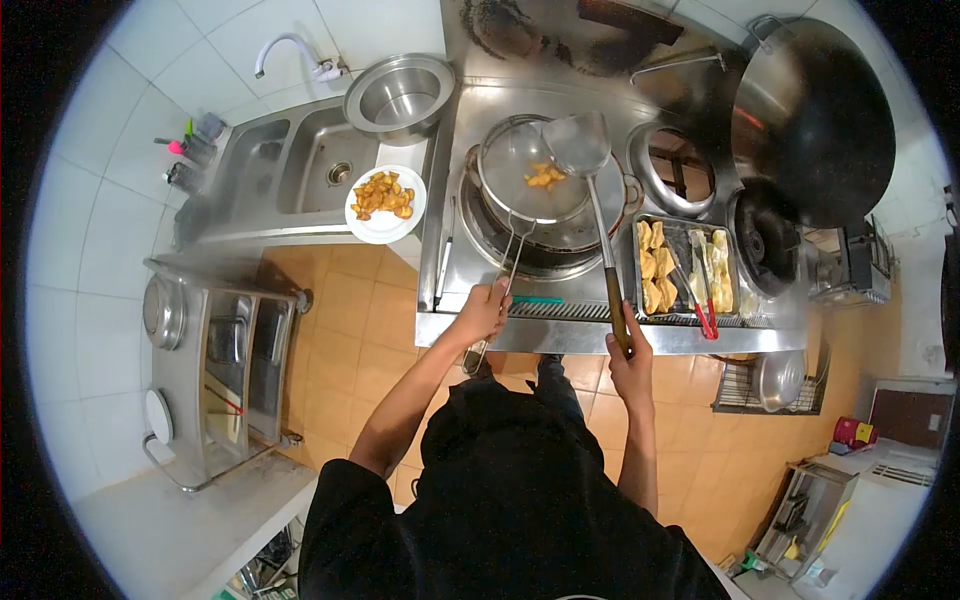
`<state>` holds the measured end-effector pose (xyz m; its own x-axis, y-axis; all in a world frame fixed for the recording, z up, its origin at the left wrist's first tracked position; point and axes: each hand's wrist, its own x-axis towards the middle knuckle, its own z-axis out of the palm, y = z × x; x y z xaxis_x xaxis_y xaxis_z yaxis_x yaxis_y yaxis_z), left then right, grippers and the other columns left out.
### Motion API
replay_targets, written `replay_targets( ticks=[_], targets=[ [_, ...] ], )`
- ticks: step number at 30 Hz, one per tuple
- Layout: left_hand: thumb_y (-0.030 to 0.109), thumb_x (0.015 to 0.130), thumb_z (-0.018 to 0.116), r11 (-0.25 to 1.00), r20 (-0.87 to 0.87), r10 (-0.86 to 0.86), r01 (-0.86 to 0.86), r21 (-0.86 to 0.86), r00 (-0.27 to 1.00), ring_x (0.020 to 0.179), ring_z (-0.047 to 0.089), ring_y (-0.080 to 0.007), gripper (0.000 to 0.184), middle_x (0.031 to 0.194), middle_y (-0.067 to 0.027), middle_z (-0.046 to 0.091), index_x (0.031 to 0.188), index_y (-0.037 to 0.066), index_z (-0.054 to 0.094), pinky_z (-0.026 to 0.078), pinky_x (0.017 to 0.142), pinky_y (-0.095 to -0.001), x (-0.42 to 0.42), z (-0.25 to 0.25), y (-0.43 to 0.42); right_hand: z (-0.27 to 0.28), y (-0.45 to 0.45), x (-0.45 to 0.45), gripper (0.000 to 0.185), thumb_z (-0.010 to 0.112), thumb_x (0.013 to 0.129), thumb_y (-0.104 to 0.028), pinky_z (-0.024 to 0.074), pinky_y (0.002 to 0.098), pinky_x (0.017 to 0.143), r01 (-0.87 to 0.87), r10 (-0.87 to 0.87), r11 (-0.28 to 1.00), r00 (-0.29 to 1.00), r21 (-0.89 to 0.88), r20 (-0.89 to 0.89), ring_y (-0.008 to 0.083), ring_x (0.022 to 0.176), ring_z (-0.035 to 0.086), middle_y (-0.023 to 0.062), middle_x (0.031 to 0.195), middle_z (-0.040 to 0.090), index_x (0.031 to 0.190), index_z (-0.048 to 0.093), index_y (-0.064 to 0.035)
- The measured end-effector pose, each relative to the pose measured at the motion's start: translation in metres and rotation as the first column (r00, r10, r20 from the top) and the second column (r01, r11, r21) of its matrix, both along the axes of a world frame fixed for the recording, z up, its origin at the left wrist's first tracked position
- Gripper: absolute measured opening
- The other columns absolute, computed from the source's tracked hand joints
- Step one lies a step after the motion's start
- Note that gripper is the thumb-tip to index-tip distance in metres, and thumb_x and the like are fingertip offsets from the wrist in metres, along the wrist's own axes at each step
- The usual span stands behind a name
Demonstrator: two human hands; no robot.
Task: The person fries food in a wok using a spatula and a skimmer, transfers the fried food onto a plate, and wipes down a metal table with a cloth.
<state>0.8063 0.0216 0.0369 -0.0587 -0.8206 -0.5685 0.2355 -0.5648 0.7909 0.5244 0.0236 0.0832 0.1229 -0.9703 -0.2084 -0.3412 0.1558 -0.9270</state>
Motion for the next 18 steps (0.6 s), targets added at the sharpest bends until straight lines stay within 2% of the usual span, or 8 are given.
replay_targets(
  ticks=[2, 4, 6, 8, 9, 14, 16, 18],
  targets=[
    [0.047, 0.104, 0.04, 0.998, 0.021, -0.014, 0.015, -0.053, 1.0, 0.037, 0.034, -0.009, 0.049, 0.05, 0.0013, 0.036, 0.073, 0.009, 0.044, 0.028, 0.034, -0.0277, 0.004, -0.003, -0.001, -0.002, -0.003, -0.002, 0.055, 0.057, 0.095, -0.001, 0.0398, 0.0305, 0.103, -0.004, 0.004, 1.0, 1.0, -0.004, -0.028, 0.0211, 0.127, 0.051, 0.0183, 0.141, 0.052, 0.147, 0.04, -0.0022],
    [0.049, 0.103, 0.04, 0.995, 0.059, -0.097, 0.098, -0.019, 0.994, 0.037, 0.035, -0.0092, 0.05, 0.05, 0.0015, 0.035, 0.073, 0.009, 0.044, 0.033, 0.035, -0.0297, 0.01, 0.003, -0.003, 0.002, -0.003, 0.0, 0.055, 0.057, 0.095, -0.001, 0.0397, 0.0303, 0.103, 0.0, 0.0, 1.0, 0.999, 0.009, -0.051, 0.0205, 0.127, 0.051, 0.0174, 0.141, 0.052, 0.147, 0.04, -0.0016],
    [0.049, 0.103, 0.04, 0.998, -0.022, -0.05, 0.05, 0.023, 0.999, 0.037, 0.034, -0.009, 0.051, 0.049, 0.0015, 0.035, 0.073, 0.009, 0.044, 0.031, 0.034, -0.0292, 0.001, 0.003, 0.001, 0.008, -0.003, 0.0, 0.055, 0.057, 0.095, -0.002, 0.0389, 0.0299, 0.103, 0.026, -0.027, 0.996, 1.0, 0.088, 0.006, 0.02, 0.127, 0.05, 0.0164, 0.142, 0.052, 0.147, 0.039, 0.0],
    [0.047, 0.103, 0.04, 0.998, 0.038, -0.056, 0.056, -0.023, 0.998, 0.036, 0.032, -0.0088, 0.05, 0.049, 0.0022, 0.034, 0.072, 0.008, 0.044, 0.029, 0.034, -0.0282, -0.001, -0.003, 0.001, -0.002, -0.009, -0.008, 0.055, 0.057, 0.095, -0.003, 0.0385, 0.0296, 0.103, 0.004, -0.003, 0.999, 1.0, 0.045, -0.021, 0.0195, 0.127, 0.05, 0.016, 0.142, 0.052, 0.146, 0.039, 0.0005],
    [0.046, 0.104, 0.04, 0.996, 0.01, -0.086, 0.086, -0.018, 0.996, 0.036, 0.032, -0.0086, 0.048, 0.049, 0.0029, 0.033, 0.073, 0.009, 0.043, 0.028, 0.034, -0.0277, 0.003, -0.002, -0.001, -0.002, -0.011, -0.007, 0.055, 0.058, 0.095, -0.003, 0.0381, 0.0293, 0.103, -0.01, 0.011, 1.0, 0.999, 0.013, -0.045, 0.019, 0.127, 0.049, 0.0156, 0.141, 0.052, 0.146, 0.039, 0.001],
    [0.047, 0.104, 0.039, 0.999, -0.004, -0.049, 0.049, -0.011, 0.999, 0.036, 0.031, -0.0085, 0.049, 0.05, 0.003, 0.033, 0.073, 0.009, 0.043, 0.028, 0.034, -0.0271, -0.008, -0.01, 0.004, 0.0, -0.022, -0.015, 0.054, 0.057, 0.095, -0.003, 0.0376, 0.0289, 0.103, -0.017, 0.017, 0.999, 1.0, 0.029, -0.009, 0.0185, 0.126, 0.049, 0.0154, 0.14, 0.054, 0.146, 0.04, 0.0003],
    [0.047, 0.103, 0.039, 0.998, 0.014, -0.03, 0.029, 0.059, 0.999, 0.036, 0.032, -0.0085, 0.049, 0.049, 0.003, 0.033, 0.073, 0.009, 0.043, 0.029, 0.033, -0.0271, -0.008, -0.005, 0.003, 0.007, -0.027, -0.018, 0.054, 0.056, 0.095, -0.003, 0.0378, 0.0289, 0.103, -0.034, 0.035, 0.994, 0.999, 0.105, -0.001, 0.019, 0.126, 0.05, 0.0158, 0.14, 0.053, 0.146, 0.04, -0.0006],
    [0.049, 0.103, 0.039, 0.999, 0.047, -0.038, 0.037, 0.021, 0.998, 0.036, 0.033, -0.0087, 0.05, 0.05, 0.0024, 0.035, 0.073, 0.009, 0.044, 0.031, 0.033, -0.0275, -0.011, -0.009, 0.009, 0.001, -0.033, -0.023, 0.054, 0.056, 0.095, -0.003, 0.0387, 0.0294, 0.102, -0.066, 0.066, 0.997, 0.998, 0.043, -0.011, 0.0207, 0.126, 0.051, 0.0172, 0.14, 0.054, 0.147, 0.04, -0.0012]
  ],
)
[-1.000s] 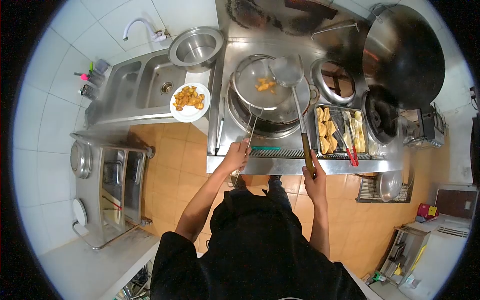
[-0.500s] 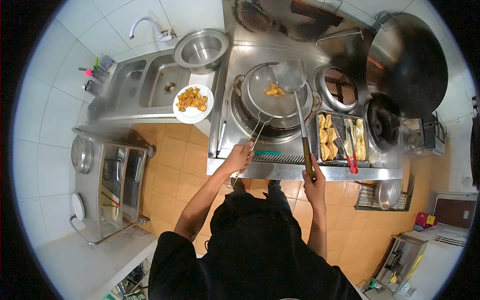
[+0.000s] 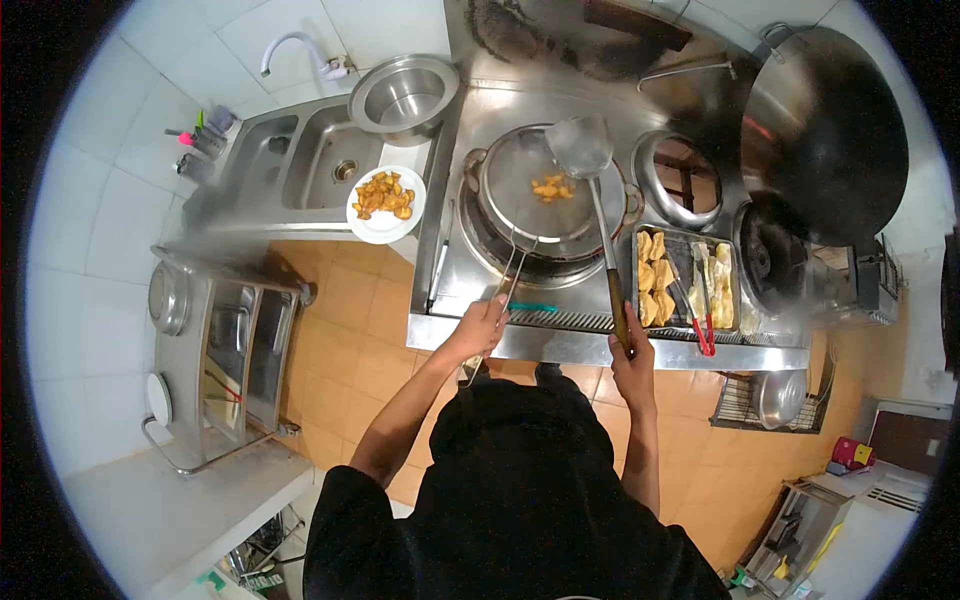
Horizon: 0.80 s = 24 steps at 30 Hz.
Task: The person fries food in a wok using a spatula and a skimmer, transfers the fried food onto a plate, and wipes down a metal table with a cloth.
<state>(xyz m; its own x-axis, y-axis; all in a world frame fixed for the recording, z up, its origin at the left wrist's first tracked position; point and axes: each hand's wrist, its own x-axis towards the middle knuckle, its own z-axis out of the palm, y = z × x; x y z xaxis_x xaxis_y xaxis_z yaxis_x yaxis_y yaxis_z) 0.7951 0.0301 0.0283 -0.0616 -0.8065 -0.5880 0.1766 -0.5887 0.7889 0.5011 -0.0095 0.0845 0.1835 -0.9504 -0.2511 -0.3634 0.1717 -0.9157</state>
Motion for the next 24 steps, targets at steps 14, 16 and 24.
replay_targets(
  ticks=[14, 16, 24],
  targets=[
    [0.048, 0.104, 0.037, 1.0, 0.028, 0.016, -0.015, -0.019, 0.999, 0.037, 0.033, -0.0094, 0.05, 0.051, 0.0009, 0.036, 0.075, 0.008, 0.045, 0.034, 0.033, -0.0288, 0.0, 0.008, -0.007, -0.002, -0.025, -0.011, 0.054, 0.058, 0.094, -0.006, 0.0442, 0.0266, 0.09, -0.037, 0.033, 0.996, 0.998, -0.082, -0.044, 0.0146, 0.101, 0.056, 0.0135, 0.119, 0.063, 0.146, 0.042, -0.0026],
    [0.049, 0.104, 0.037, 0.998, 0.014, 0.023, -0.023, -0.058, 1.0, 0.037, 0.033, -0.009, 0.051, 0.051, 0.0015, 0.035, 0.074, 0.008, 0.046, 0.032, 0.033, -0.0284, -0.005, 0.011, -0.003, -0.001, -0.023, -0.012, 0.054, 0.058, 0.094, -0.007, 0.0443, 0.027, 0.09, -0.032, 0.03, 0.998, 0.999, -0.056, -0.036, 0.0153, 0.102, 0.057, 0.0142, 0.121, 0.062, 0.146, 0.042, -0.0025],
    [0.048, 0.104, 0.038, 0.995, 0.014, 0.079, -0.078, -0.068, 0.997, 0.037, 0.035, -0.0099, 0.051, 0.05, 0.0011, 0.035, 0.073, 0.008, 0.045, 0.032, 0.033, -0.0285, -0.012, 0.013, -0.014, -0.003, -0.03, -0.012, 0.054, 0.058, 0.094, -0.006, 0.0415, 0.0293, 0.099, -0.072, 0.066, 0.981, 0.997, -0.18, -0.037, 0.0193, 0.117, 0.055, 0.0175, 0.136, 0.056, 0.145, 0.041, 0.0008]
  ],
)
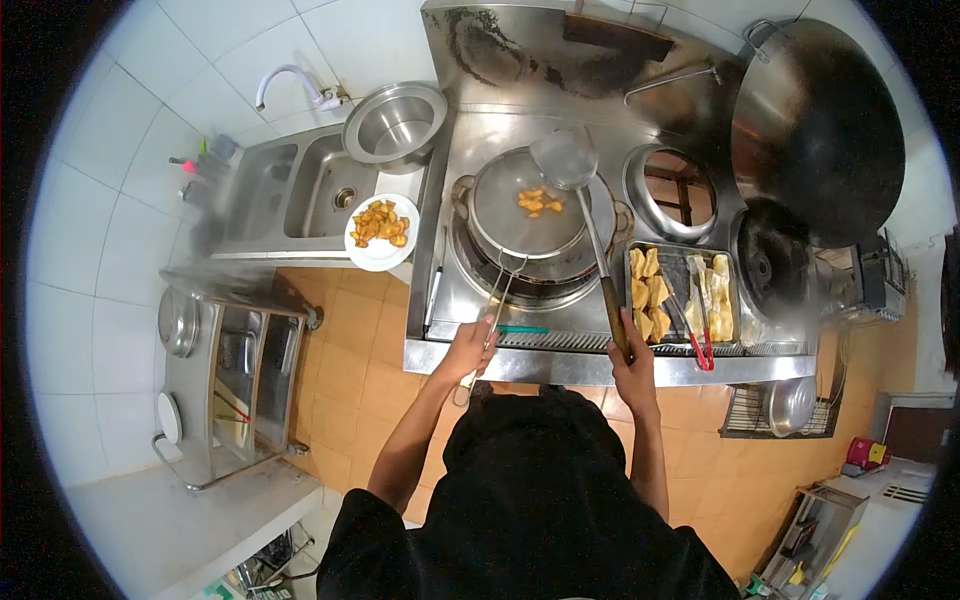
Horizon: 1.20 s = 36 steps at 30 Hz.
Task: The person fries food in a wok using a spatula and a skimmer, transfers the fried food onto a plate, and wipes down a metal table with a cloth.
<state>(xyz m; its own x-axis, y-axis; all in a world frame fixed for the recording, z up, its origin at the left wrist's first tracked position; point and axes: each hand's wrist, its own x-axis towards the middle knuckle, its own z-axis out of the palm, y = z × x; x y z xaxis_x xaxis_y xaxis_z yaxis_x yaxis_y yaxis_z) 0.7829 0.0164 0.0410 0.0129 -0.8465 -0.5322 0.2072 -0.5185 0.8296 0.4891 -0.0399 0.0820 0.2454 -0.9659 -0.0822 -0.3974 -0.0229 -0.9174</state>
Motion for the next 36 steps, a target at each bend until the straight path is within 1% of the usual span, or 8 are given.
replay_targets(
  ticks=[8, 10, 11, 18, 25, 28, 31, 36],
  targets=[
    [0.048, 0.104, 0.038, 0.998, 0.09, -0.058, 0.054, 0.04, 0.994, 0.036, 0.036, -0.0097, 0.052, 0.05, 0.0007, 0.037, 0.073, 0.007, 0.046, 0.033, 0.033, -0.0279, 0.008, -0.006, 0.008, 0.0, -0.004, -0.001, 0.055, 0.058, 0.093, -0.003, 0.0385, 0.0305, 0.104, 0.014, -0.019, 0.992, 0.999, 0.125, 0.039, 0.0231, 0.127, 0.052, 0.0193, 0.141, 0.053, 0.145, 0.041, 0.0015],
    [0.046, 0.104, 0.037, 0.999, 0.09, -0.042, 0.043, -0.005, 0.995, 0.035, 0.036, -0.0101, 0.052, 0.048, 0.0003, 0.036, 0.073, 0.006, 0.046, 0.034, 0.032, -0.0283, 0.01, 0.002, 0.002, 0.008, -0.003, 0.001, 0.054, 0.057, 0.093, -0.002, 0.0383, 0.0304, 0.105, -0.011, 0.008, 0.998, 0.999, 0.068, 0.035, 0.023, 0.127, 0.052, 0.0192, 0.141, 0.052, 0.145, 0.041, 0.0003],
    [0.045, 0.104, 0.037, 1.0, 0.091, -0.005, 0.007, -0.024, 0.996, 0.035, 0.036, -0.0101, 0.051, 0.049, 0.0004, 0.037, 0.073, 0.006, 0.046, 0.033, 0.032, -0.028, 0.005, 0.007, 0.001, 0.003, -0.003, 0.001, 0.056, 0.059, 0.092, -0.003, 0.0421, 0.0282, 0.096, -0.011, 0.012, 1.0, 1.0, -0.028, 0.028, 0.016, 0.111, 0.054, 0.0136, 0.135, 0.056, 0.146, 0.043, -0.0032],
    [0.044, 0.105, 0.037, 1.0, 0.06, -0.028, 0.029, -0.007, 0.998, 0.036, 0.035, -0.0097, 0.048, 0.051, 0.0005, 0.036, 0.075, 0.008, 0.044, 0.032, 0.032, -0.0283, 0.004, -0.005, 0.005, 0.008, -0.001, 0.004, 0.057, 0.059, 0.093, -0.003, 0.0383, 0.0295, 0.103, -0.029, 0.029, 1.0, 0.997, -0.002, 0.078, 0.0182, 0.121, 0.051, 0.016, 0.139, 0.053, 0.147, 0.041, -0.0035],
    [0.047, 0.104, 0.039, 1.0, 0.084, -0.003, 0.001, 0.026, 0.996, 0.036, 0.036, -0.0094, 0.052, 0.049, 0.0005, 0.038, 0.071, 0.008, 0.046, 0.034, 0.033, -0.0279, 0.004, -0.003, 0.011, 0.007, 0.001, 0.004, 0.057, 0.059, 0.093, -0.004, 0.0386, 0.0291, 0.102, -0.019, 0.019, 1.0, 0.998, -0.001, 0.06, 0.0173, 0.119, 0.051, 0.0153, 0.137, 0.054, 0.147, 0.041, -0.0038],
    [0.048, 0.104, 0.038, 0.999, 0.006, 0.048, -0.048, 0.017, 0.999, 0.035, 0.034, -0.01, 0.051, 0.049, 0.0005, 0.036, 0.072, 0.008, 0.045, 0.033, 0.032, -0.0287, 0.004, -0.002, 0.009, 0.007, 0.003, 0.002, 0.057, 0.059, 0.093, -0.004, 0.0394, 0.0288, 0.1, -0.019, 0.018, 1.0, 0.999, 0.025, 0.03, 0.0167, 0.116, 0.052, 0.0147, 0.136, 0.055, 0.147, 0.041, -0.0042],
    [0.048, 0.103, 0.038, 0.999, 0.075, -0.003, -0.001, 0.05, 0.997, 0.035, 0.034, -0.0102, 0.051, 0.049, 0.001, 0.035, 0.072, 0.008, 0.045, 0.032, 0.032, -0.0288, 0.006, -0.006, 0.015, 0.005, 0.0, 0.005, 0.057, 0.059, 0.093, -0.004, 0.0412, 0.0281, 0.096, -0.016, 0.016, 1.0, 1.0, -0.019, 0.02, 0.0156, 0.111, 0.053, 0.0136, 0.133, 0.057, 0.147, 0.041, -0.0043],
    [0.046, 0.104, 0.039, 0.999, 0.024, 0.038, -0.039, 0.035, 0.999, 0.035, 0.033, -0.0101, 0.05, 0.049, 0.0012, 0.035, 0.073, 0.008, 0.045, 0.032, 0.032, -0.0285, 0.004, -0.001, 0.014, 0.005, 0.002, 0.005, 0.057, 0.06, 0.093, -0.004, 0.0448, 0.0237, 0.077, -0.002, 0.002, 0.999, 1.0, 0.054, -0.002, 0.0099, 0.086, 0.051, 0.0062, 0.119, 0.061, 0.147, 0.042, -0.005]
  ],
)
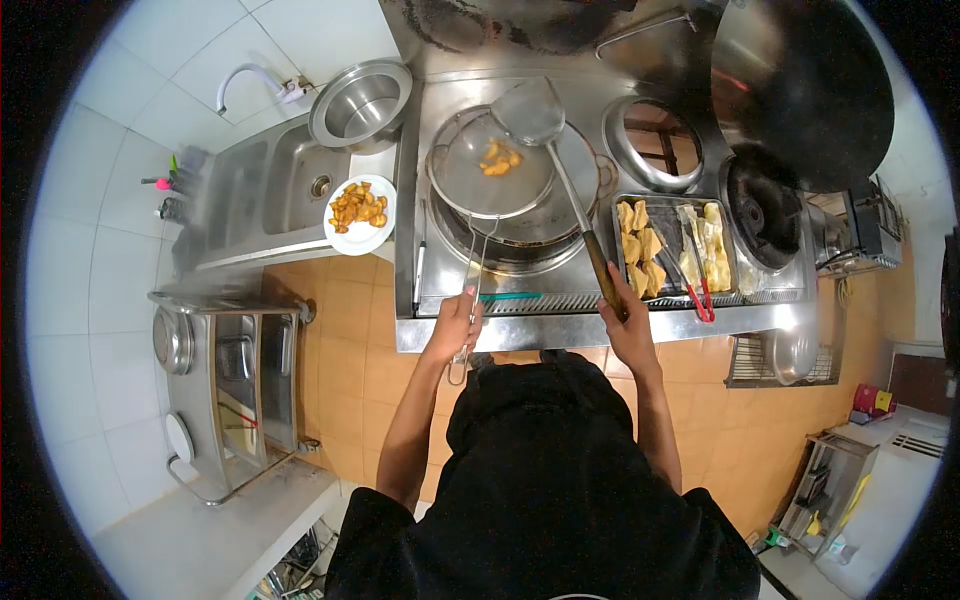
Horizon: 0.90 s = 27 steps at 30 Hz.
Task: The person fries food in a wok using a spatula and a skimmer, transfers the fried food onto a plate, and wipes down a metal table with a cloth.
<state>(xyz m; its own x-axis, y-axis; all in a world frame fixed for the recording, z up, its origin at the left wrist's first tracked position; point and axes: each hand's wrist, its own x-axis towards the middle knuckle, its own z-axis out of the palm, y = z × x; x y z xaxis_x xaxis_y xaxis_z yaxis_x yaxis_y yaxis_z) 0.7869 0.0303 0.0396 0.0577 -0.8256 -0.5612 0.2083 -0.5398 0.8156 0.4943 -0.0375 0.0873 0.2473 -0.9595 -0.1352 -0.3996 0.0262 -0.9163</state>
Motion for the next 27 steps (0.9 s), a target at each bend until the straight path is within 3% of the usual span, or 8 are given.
replay_targets(
  ticks=[4, 9, 15, 19, 21, 22, 24, 27],
  targets=[
    [0.046, 0.104, 0.039, 1.0, 0.012, -0.018, 0.018, -0.012, 1.0, 0.036, 0.036, -0.0094, 0.051, 0.049, 0.0013, 0.037, 0.072, 0.007, 0.046, 0.034, 0.033, -0.0279, 0.003, 0.001, -0.001, -0.003, -0.001, 0.005, 0.056, 0.059, 0.093, -0.004, 0.0428, 0.0226, 0.069, -0.003, 0.006, 0.999, 0.998, -0.051, 0.061, 0.0079, 0.077, 0.047, 0.0026, 0.112, 0.061, 0.147, 0.042, -0.0055],
    [0.046, 0.104, 0.038, 0.999, 0.066, -0.016, 0.018, -0.032, 0.998, 0.036, 0.036, -0.0094, 0.05, 0.049, 0.0018, 0.036, 0.072, 0.007, 0.046, 0.034, 0.033, -0.028, -0.004, 0.005, -0.001, -0.001, 0.001, 0.003, 0.057, 0.059, 0.093, -0.004, 0.0443, 0.0233, 0.074, -0.009, 0.008, 1.0, 1.0, 0.007, 0.022, 0.0089, 0.083, 0.05, 0.0042, 0.117, 0.061, 0.147, 0.042, -0.0043],
    [0.046, 0.104, 0.038, 0.999, 0.028, -0.039, 0.039, -0.014, 0.999, 0.036, 0.037, -0.0094, 0.051, 0.049, 0.0016, 0.036, 0.072, 0.008, 0.045, 0.034, 0.033, -0.028, -0.003, 0.002, -0.002, -0.005, -0.001, 0.002, 0.057, 0.06, 0.093, -0.003, 0.0439, 0.0234, 0.085, -0.016, 0.02, 0.997, 0.998, -0.069, 0.058, 0.0097, 0.094, 0.052, 0.0057, 0.123, 0.059, 0.147, 0.042, -0.0052],
    [0.048, 0.103, 0.038, 0.998, 0.066, -0.048, 0.05, -0.034, 0.997, 0.036, 0.035, -0.0095, 0.05, 0.05, 0.0011, 0.036, 0.074, 0.008, 0.045, 0.033, 0.034, -0.0277, -0.005, -0.001, 0.002, -0.005, -0.001, 0.0, 0.058, 0.06, 0.093, -0.003, 0.044, 0.0228, 0.082, 0.014, -0.015, 1.0, 0.997, 0.011, 0.077, 0.0089, 0.09, 0.051, 0.0049, 0.119, 0.06, 0.147, 0.042, -0.0056],
    [0.048, 0.104, 0.038, 0.999, 0.062, -0.041, 0.042, -0.018, 0.997, 0.037, 0.035, -0.0093, 0.05, 0.05, 0.001, 0.037, 0.073, 0.008, 0.045, 0.034, 0.034, -0.0277, -0.001, 0.001, 0.0, -0.011, -0.001, 0.001, 0.058, 0.059, 0.092, -0.003, 0.0436, 0.0221, 0.074, -0.003, 0.007, 0.982, 1.0, -0.187, 0.023, 0.0078, 0.081, 0.048, 0.0034, 0.112, 0.06, 0.147, 0.042, -0.0061],
    [0.047, 0.104, 0.037, 0.999, 0.058, -0.035, 0.035, 0.001, 0.998, 0.037, 0.036, -0.0091, 0.051, 0.05, 0.001, 0.038, 0.073, 0.008, 0.044, 0.034, 0.034, -0.0276, 0.0, 0.002, -0.001, -0.009, 0.0, 0.001, 0.058, 0.059, 0.092, -0.003, 0.0436, 0.0221, 0.074, -0.003, 0.007, 0.983, 1.0, -0.181, 0.024, 0.0078, 0.081, 0.048, 0.0034, 0.112, 0.06, 0.147, 0.042, -0.0061],
    [0.047, 0.104, 0.038, 0.999, 0.015, -0.012, 0.012, -0.033, 1.0, 0.036, 0.036, -0.0096, 0.051, 0.05, 0.0005, 0.038, 0.073, 0.008, 0.045, 0.034, 0.034, -0.0278, -0.001, -0.001, 0.0, -0.001, 0.0, 0.0, 0.055, 0.058, 0.094, -0.003, 0.0387, 0.0298, 0.104, 0.024, -0.028, 0.997, 0.999, 0.079, 0.043, 0.0216, 0.127, 0.051, 0.0192, 0.141, 0.053, 0.146, 0.041, -0.0011],
    [0.046, 0.104, 0.038, 0.998, -0.004, -0.06, 0.06, 0.009, 0.998, 0.036, 0.035, -0.0097, 0.05, 0.05, 0.0004, 0.039, 0.073, 0.007, 0.046, 0.033, 0.033, -0.0279, -0.005, -0.001, 0.004, -0.002, -0.001, 0.001, 0.054, 0.058, 0.094, -0.002, 0.0388, 0.0302, 0.104, 0.017, -0.02, 0.998, 0.998, 0.06, 0.056, 0.0221, 0.127, 0.051, 0.0202, 0.141, 0.052, 0.146, 0.041, -0.0011]
  ],
)
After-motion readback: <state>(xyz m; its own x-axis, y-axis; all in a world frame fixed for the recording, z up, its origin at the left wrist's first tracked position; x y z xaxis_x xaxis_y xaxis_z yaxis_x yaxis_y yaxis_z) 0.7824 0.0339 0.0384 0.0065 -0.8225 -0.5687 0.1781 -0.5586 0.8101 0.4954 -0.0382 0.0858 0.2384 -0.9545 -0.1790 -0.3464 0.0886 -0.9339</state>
